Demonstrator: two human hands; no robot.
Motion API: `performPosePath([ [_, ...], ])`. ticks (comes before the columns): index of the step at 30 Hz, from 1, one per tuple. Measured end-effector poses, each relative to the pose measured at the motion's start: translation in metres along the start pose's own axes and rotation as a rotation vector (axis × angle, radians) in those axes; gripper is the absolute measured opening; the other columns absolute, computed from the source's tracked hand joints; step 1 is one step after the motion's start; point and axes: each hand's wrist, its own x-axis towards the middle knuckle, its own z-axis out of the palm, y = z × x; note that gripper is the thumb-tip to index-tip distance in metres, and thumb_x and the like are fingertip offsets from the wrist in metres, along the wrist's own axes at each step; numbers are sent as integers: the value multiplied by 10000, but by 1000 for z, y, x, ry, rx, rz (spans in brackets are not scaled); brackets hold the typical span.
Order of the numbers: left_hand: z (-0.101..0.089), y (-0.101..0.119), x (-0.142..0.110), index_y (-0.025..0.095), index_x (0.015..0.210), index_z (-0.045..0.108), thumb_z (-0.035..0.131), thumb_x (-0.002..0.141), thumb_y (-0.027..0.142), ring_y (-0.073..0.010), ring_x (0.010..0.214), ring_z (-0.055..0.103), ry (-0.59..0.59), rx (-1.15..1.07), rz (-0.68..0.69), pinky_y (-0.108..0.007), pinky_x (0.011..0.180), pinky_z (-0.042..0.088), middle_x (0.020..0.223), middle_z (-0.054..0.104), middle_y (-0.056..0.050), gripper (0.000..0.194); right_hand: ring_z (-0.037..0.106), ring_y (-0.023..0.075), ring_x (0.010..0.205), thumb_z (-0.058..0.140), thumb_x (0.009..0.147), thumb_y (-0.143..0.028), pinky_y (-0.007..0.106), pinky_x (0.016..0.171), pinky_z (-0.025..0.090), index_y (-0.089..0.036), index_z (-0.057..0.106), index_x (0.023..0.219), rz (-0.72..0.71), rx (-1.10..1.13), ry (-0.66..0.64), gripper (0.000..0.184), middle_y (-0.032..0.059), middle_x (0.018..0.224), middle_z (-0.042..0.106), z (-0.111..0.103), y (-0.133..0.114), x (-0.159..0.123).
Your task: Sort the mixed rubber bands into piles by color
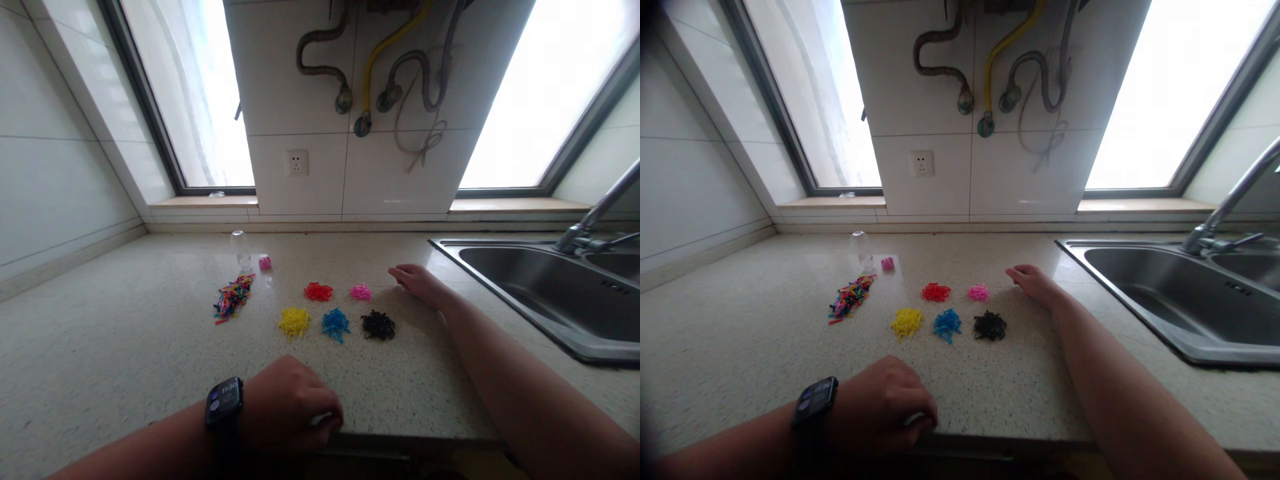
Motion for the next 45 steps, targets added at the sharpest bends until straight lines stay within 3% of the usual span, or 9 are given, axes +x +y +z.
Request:
performPosePath([
  [11, -1, 0, 1, 235, 955, 653, 551, 869, 214, -112, 597, 620, 2, -4, -3, -261, 558, 395, 689, 680, 48, 135, 345, 104, 478, 526, 843, -636, 261, 469, 260, -205, 494, 627, -15, 6, 25, 483, -44, 526, 394, 2, 8, 4],
  [26, -1, 0, 1, 232, 962, 646, 541, 873, 199, -124, 606, 629, -14, 10, 6, -253, 560, 411, 683, 682, 32, 141, 347, 114, 452, 527, 806, -656, 271, 472, 257, -200, 549, 613, 3, -68, 38, 496, -44, 452, 375, 0, -9, -4],
  [45, 2, -1, 0, 232, 958, 635, 548, 873, 205, -128, 603, 631, 15, 1, 18, -248, 565, 417, 682, 684, 32, 124, 362, 121, 467, 511, 811, -676, 269, 470, 260, -202, 560, 638, 9, -51, 29, 506, -34, 479, 403, -1, 2, 1],
])
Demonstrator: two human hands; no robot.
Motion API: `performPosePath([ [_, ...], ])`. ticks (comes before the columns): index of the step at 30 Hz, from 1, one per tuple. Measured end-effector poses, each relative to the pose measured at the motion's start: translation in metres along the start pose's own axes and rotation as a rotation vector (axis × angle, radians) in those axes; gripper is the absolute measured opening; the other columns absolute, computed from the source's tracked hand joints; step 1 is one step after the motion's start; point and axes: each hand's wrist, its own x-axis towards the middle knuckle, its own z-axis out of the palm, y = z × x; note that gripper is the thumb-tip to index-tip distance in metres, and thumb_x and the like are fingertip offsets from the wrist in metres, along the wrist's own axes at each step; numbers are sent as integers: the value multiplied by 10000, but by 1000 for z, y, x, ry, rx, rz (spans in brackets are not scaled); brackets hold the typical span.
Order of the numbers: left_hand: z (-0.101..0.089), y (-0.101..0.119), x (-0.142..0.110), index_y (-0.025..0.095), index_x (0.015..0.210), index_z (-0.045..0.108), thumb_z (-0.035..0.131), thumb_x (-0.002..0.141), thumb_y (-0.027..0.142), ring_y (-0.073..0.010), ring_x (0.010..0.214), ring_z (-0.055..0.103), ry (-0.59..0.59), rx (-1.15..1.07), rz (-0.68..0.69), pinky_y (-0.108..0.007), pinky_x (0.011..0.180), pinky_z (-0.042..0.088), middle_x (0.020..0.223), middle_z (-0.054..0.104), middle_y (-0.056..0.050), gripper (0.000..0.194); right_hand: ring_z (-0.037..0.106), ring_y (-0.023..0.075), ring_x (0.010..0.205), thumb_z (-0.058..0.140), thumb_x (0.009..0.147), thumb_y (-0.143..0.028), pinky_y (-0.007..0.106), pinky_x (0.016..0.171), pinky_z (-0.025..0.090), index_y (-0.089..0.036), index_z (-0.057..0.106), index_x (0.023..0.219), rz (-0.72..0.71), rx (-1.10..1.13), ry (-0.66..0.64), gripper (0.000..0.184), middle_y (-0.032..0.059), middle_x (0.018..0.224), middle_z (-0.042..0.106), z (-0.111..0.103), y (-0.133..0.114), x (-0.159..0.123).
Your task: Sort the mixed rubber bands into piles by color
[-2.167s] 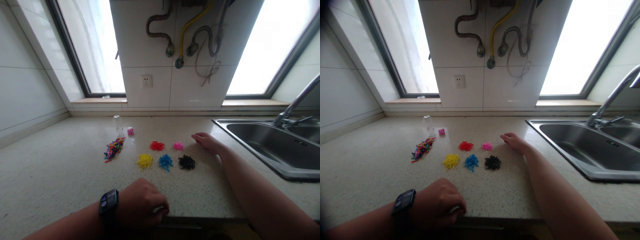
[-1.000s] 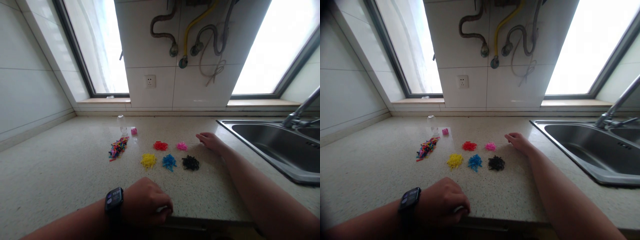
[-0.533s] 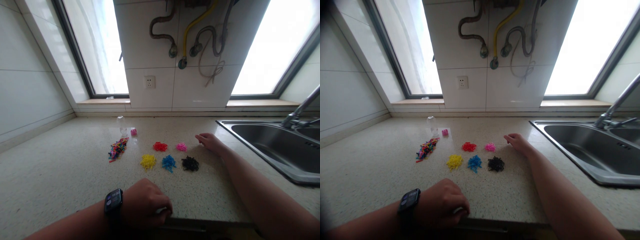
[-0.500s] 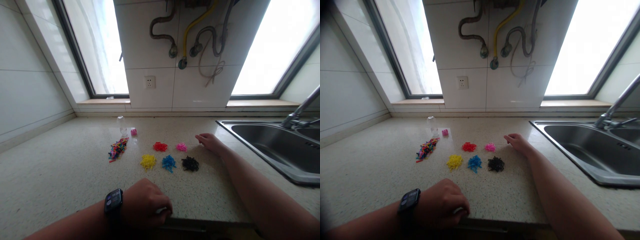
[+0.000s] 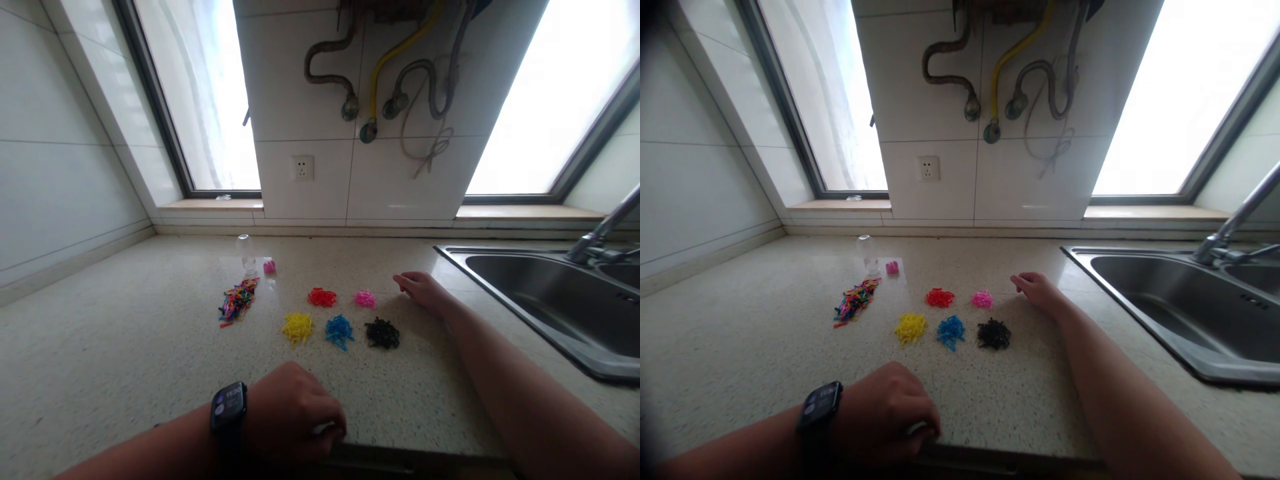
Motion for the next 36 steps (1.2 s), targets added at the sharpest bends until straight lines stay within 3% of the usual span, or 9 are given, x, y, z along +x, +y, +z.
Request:
performPosePath([
  [17, 2, 1, 2, 239, 919, 651, 585, 829, 199, -133, 581, 635, 4, 20, -28, -239, 531, 408, 644, 682, 39, 118, 346, 116, 464, 513, 806, -665, 267, 473, 254, -200, 556, 644, 35, -22, -22, 494, -52, 481, 366, -1, -9, -4],
  [36, 12, -8, 1, 241, 894, 655, 579, 889, 207, -95, 526, 585, 38, 6, 16, -243, 499, 353, 600, 651, 59, 85, 348, 122, 481, 518, 804, -668, 269, 487, 246, -196, 570, 641, 21, -8, -21, 502, -49, 485, 360, 0, -11, -5],
])
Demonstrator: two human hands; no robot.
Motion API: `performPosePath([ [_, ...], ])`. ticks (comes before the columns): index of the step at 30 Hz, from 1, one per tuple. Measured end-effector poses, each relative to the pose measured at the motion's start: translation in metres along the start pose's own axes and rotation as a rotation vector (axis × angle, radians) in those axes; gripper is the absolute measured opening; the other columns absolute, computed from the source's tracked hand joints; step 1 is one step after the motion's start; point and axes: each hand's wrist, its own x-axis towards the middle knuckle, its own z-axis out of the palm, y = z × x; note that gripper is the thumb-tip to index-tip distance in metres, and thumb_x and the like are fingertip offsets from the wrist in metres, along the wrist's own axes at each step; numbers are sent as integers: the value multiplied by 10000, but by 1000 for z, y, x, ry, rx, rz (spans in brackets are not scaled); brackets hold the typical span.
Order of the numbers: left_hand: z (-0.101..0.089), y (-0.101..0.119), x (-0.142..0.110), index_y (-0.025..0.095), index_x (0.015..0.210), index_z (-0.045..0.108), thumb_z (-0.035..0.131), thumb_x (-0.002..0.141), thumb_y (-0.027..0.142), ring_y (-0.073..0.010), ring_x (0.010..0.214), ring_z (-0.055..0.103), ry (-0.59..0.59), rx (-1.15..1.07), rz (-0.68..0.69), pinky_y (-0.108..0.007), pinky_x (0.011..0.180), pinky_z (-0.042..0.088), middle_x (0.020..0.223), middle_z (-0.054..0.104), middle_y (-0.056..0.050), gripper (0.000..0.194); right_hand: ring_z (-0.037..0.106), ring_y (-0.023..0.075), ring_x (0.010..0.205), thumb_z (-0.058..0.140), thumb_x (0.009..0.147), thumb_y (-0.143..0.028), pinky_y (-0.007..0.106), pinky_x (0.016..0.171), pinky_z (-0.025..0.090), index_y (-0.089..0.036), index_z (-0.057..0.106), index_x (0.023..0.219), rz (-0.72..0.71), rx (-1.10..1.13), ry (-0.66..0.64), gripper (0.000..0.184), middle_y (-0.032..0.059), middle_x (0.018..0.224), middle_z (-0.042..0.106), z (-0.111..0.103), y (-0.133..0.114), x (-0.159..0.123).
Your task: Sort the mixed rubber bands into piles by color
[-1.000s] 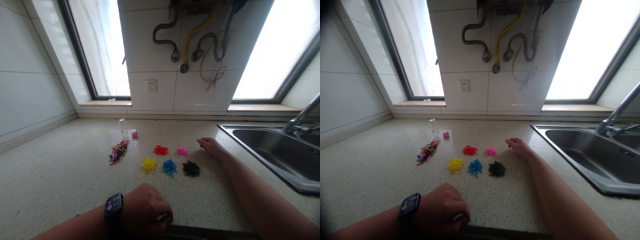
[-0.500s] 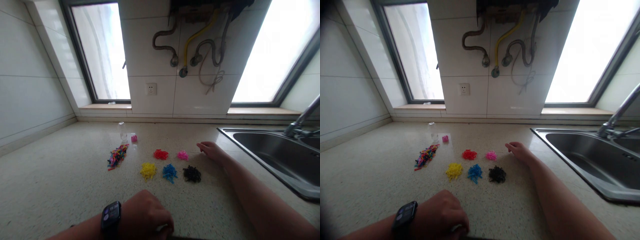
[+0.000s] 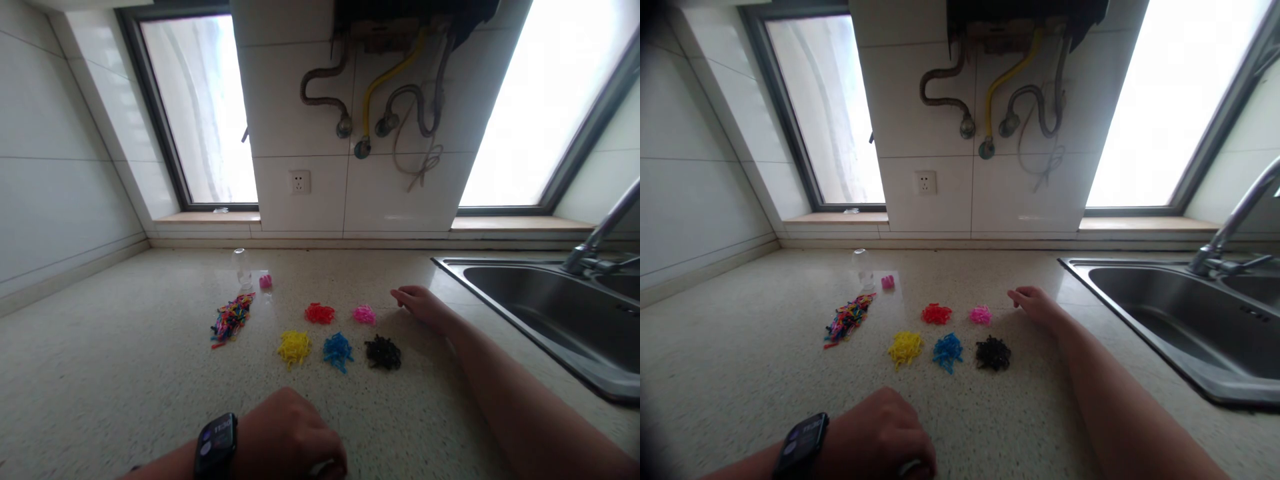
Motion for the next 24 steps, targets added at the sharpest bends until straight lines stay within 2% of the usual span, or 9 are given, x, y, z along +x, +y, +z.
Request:
performPosePath([
  [24, 3, -3, -1, 237, 885, 661, 588, 943, 289, -91, 513, 549, 10, -1, 7, -246, 487, 332, 576, 616, 60, 106, 343, 119, 489, 486, 827, -651, 270, 501, 250, -188, 583, 663, -6, -16, -16, 501, -51, 489, 351, -1, -2, 0],
])
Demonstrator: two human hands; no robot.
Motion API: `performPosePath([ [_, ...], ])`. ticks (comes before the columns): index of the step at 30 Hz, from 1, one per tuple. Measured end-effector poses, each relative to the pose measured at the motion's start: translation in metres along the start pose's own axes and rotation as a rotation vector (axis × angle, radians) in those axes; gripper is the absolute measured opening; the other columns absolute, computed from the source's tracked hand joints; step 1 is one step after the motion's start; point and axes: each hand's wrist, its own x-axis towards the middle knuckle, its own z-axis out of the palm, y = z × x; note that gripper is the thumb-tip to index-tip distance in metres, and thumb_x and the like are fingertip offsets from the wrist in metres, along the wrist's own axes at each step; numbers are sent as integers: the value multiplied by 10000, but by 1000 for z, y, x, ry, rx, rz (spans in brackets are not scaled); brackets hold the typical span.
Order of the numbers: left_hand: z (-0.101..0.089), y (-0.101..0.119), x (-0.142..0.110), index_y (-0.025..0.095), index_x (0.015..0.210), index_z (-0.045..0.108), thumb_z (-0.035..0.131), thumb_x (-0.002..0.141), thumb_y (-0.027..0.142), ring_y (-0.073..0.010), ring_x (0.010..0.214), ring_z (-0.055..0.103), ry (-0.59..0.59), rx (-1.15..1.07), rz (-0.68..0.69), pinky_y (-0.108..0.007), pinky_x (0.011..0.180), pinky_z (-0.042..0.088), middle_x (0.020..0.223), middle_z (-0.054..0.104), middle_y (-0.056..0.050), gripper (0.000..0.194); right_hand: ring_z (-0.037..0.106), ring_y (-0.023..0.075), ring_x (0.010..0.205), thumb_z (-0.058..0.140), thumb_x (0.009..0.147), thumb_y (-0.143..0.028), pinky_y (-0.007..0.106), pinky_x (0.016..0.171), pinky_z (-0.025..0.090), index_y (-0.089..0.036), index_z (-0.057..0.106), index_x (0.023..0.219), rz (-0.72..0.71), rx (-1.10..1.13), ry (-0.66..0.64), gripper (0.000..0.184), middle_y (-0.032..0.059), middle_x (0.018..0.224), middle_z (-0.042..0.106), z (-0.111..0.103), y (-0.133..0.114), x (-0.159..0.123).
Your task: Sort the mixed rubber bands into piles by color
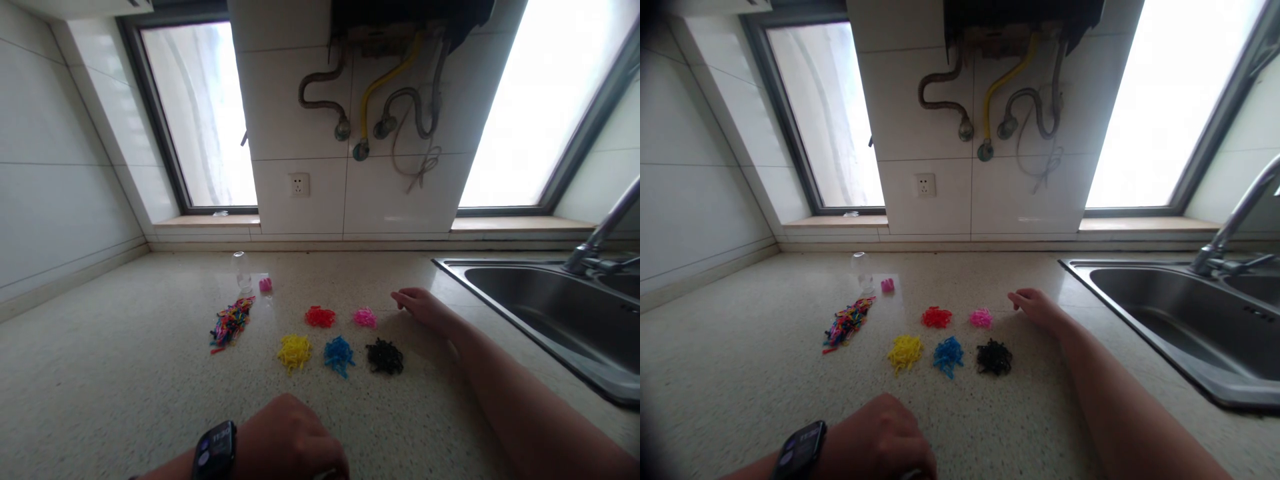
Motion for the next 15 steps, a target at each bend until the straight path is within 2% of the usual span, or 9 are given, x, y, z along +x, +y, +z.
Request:
performPosePath([
  [10, -1, 1, 0, 232, 899, 655, 559, 966, 307, -95, 526, 565, -36, 8, 10, -241, 492, 342, 588, 631, 50, 138, 354, 121, 493, 490, 823, -660, 271, 501, 250, -186, 590, 661, -3, -15, -1, 510, -45, 497, 367, 0, -1, 0],
  [15, 1, -2, -2, 234, 916, 656, 547, 978, 323, -101, 547, 578, -13, 16, 20, -257, 500, 343, 603, 641, 47, 153, 334, 119, 477, 483, 822, -684, 271, 494, 233, -187, 602, 675, 10, -18, -12, 532, -51, 479, 346, 0, 1, 1],
])
